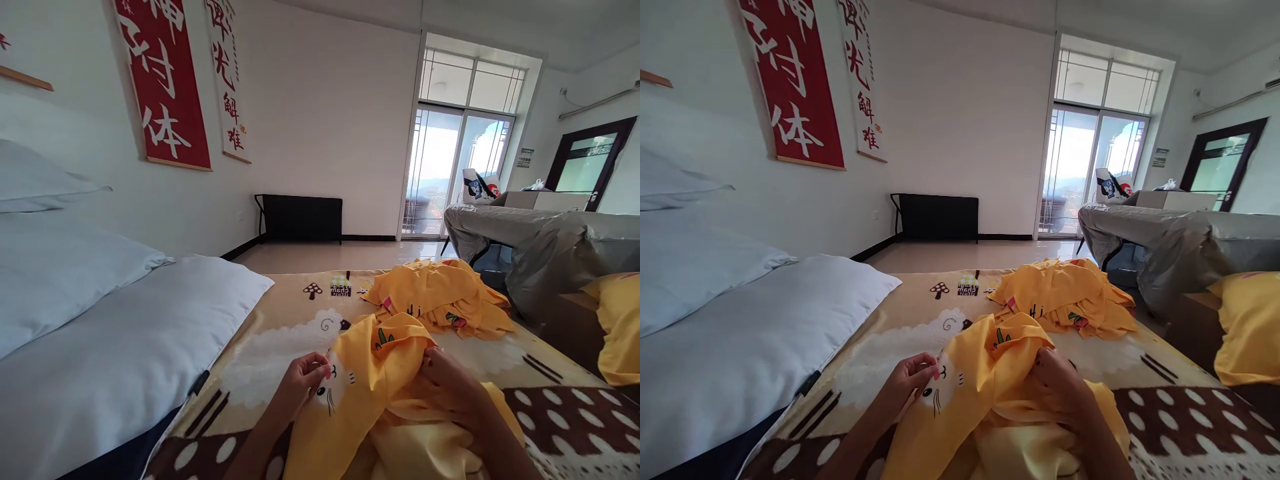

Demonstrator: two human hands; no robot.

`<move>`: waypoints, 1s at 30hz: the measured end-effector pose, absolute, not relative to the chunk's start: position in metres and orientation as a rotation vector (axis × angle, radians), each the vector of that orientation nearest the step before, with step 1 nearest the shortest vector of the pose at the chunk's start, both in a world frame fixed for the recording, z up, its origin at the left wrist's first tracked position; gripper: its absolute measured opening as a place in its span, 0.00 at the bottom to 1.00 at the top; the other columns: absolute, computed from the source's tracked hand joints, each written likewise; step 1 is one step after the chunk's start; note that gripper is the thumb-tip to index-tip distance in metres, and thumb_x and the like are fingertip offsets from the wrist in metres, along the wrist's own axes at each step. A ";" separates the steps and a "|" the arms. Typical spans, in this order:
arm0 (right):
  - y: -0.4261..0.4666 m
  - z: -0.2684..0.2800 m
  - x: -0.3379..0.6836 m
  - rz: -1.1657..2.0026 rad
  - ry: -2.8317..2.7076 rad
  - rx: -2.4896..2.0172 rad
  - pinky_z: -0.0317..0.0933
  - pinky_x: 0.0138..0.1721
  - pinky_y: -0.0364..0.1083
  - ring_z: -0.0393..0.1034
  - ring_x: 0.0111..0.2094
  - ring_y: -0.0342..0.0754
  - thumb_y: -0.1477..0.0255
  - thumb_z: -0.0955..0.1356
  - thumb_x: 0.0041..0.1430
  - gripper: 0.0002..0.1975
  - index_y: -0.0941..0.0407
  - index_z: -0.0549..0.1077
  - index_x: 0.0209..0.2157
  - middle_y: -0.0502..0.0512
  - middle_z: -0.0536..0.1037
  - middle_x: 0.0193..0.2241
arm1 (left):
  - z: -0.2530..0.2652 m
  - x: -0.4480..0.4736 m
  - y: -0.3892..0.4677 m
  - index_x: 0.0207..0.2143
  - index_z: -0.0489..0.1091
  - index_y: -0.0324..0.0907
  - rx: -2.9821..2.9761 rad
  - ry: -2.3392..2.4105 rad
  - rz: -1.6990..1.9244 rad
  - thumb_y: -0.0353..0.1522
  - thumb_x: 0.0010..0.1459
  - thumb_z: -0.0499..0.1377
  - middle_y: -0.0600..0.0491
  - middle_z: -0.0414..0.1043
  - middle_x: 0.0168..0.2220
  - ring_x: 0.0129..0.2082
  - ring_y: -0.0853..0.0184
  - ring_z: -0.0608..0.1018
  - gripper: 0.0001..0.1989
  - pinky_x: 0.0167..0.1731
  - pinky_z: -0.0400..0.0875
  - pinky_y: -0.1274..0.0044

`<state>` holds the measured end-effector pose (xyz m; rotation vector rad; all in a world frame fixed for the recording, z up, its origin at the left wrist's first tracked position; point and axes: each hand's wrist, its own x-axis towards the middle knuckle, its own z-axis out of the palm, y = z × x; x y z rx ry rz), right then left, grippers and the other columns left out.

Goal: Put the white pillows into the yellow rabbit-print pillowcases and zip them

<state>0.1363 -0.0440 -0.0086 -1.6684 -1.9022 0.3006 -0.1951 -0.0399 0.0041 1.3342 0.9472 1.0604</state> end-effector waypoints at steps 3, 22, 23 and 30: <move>-0.042 0.007 0.151 0.291 -1.861 -1.753 0.60 0.28 0.45 0.70 0.25 0.48 0.63 0.63 0.54 0.13 0.54 0.77 0.30 0.53 0.77 0.24 | 0.012 -0.193 -0.044 0.24 0.64 0.39 1.488 0.974 1.013 0.43 0.46 0.63 0.61 0.57 0.16 0.15 0.76 0.57 0.17 0.18 0.51 0.81; -0.135 0.082 0.061 -0.542 -1.951 -0.936 0.56 0.50 0.51 0.68 0.51 0.50 0.74 0.61 0.61 0.18 0.49 0.67 0.52 0.53 0.76 0.47 | 0.062 -0.155 -0.131 0.47 0.74 0.46 1.829 0.808 1.403 0.26 0.45 0.65 0.44 0.72 0.45 0.46 0.50 0.66 0.23 0.56 0.46 0.66; -0.149 0.085 0.047 -0.558 -2.075 -0.818 0.58 0.48 0.48 0.70 0.49 0.48 0.74 0.61 0.62 0.19 0.48 0.66 0.53 0.51 0.78 0.45 | 0.063 -0.153 -0.135 0.47 0.74 0.44 1.732 0.753 1.440 0.25 0.43 0.65 0.43 0.71 0.46 0.48 0.49 0.65 0.25 0.56 0.46 0.66; -0.163 0.058 0.001 -0.602 -1.896 -0.741 0.60 0.45 0.46 0.71 0.46 0.49 0.73 0.61 0.62 0.28 0.48 0.53 0.63 0.52 0.78 0.44 | 0.077 -0.161 -0.145 0.23 0.77 0.44 1.726 0.734 1.410 0.25 0.48 0.63 0.46 0.70 0.26 0.31 0.57 0.67 0.06 0.39 0.59 0.70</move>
